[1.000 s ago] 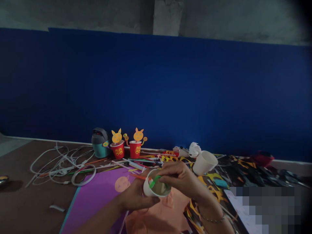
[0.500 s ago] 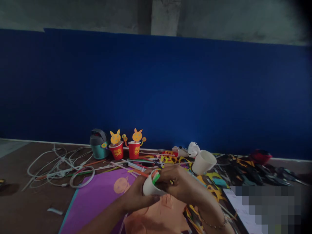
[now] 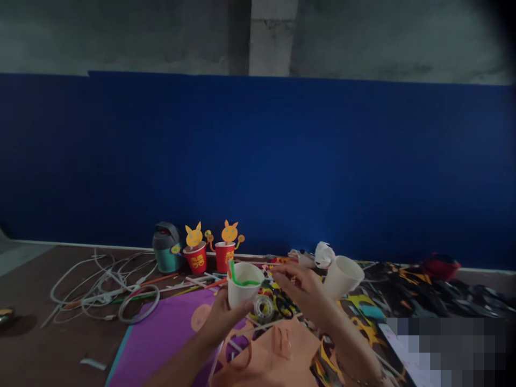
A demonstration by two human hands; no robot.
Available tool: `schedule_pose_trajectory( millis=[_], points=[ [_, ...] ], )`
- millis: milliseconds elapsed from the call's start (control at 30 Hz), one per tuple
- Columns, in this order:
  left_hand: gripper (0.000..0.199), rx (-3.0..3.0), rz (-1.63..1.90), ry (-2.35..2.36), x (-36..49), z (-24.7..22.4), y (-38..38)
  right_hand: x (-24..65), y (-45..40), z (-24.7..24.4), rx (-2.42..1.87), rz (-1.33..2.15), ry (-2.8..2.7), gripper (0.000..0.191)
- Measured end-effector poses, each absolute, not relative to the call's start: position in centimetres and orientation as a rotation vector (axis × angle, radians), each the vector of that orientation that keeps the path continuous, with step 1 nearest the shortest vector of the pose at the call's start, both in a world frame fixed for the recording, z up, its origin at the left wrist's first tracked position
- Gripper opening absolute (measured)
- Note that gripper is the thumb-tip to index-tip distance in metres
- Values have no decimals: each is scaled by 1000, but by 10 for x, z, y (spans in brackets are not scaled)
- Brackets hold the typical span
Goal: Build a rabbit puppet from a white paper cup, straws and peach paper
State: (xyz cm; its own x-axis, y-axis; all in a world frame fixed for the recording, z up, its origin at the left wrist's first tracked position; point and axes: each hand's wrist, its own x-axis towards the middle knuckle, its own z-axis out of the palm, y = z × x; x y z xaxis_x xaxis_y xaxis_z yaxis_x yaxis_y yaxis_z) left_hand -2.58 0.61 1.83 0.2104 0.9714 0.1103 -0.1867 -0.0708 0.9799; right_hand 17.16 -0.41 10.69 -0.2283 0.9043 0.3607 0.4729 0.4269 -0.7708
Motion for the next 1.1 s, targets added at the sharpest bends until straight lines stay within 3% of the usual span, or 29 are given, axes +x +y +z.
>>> schedule_pose_trajectory(
  millis=[100,367,733,800,967,1100],
  points=[
    [51,1206,1179,916,-24,15,6,166,1,96,-1222,727,-1983,33],
    [47,1041,1235,828,-17,19,-1,177,11,85,-1317,820,-2007,15],
    [59,1036,1230,824,-12,24,-3,194,2,101,-1352,518,-2099,12],
    [53,1105,1212,853,-12,23,-3,188,-1,104,-1280,489,-2039,11],
    [31,1368,1117,803,-12,28,-4,161,-15,115,-1082,528,-1903,30],
    [33,1430,1037,696,-13,28,-6,156,-19,115,-1061,624,-1947,13]
  ],
)
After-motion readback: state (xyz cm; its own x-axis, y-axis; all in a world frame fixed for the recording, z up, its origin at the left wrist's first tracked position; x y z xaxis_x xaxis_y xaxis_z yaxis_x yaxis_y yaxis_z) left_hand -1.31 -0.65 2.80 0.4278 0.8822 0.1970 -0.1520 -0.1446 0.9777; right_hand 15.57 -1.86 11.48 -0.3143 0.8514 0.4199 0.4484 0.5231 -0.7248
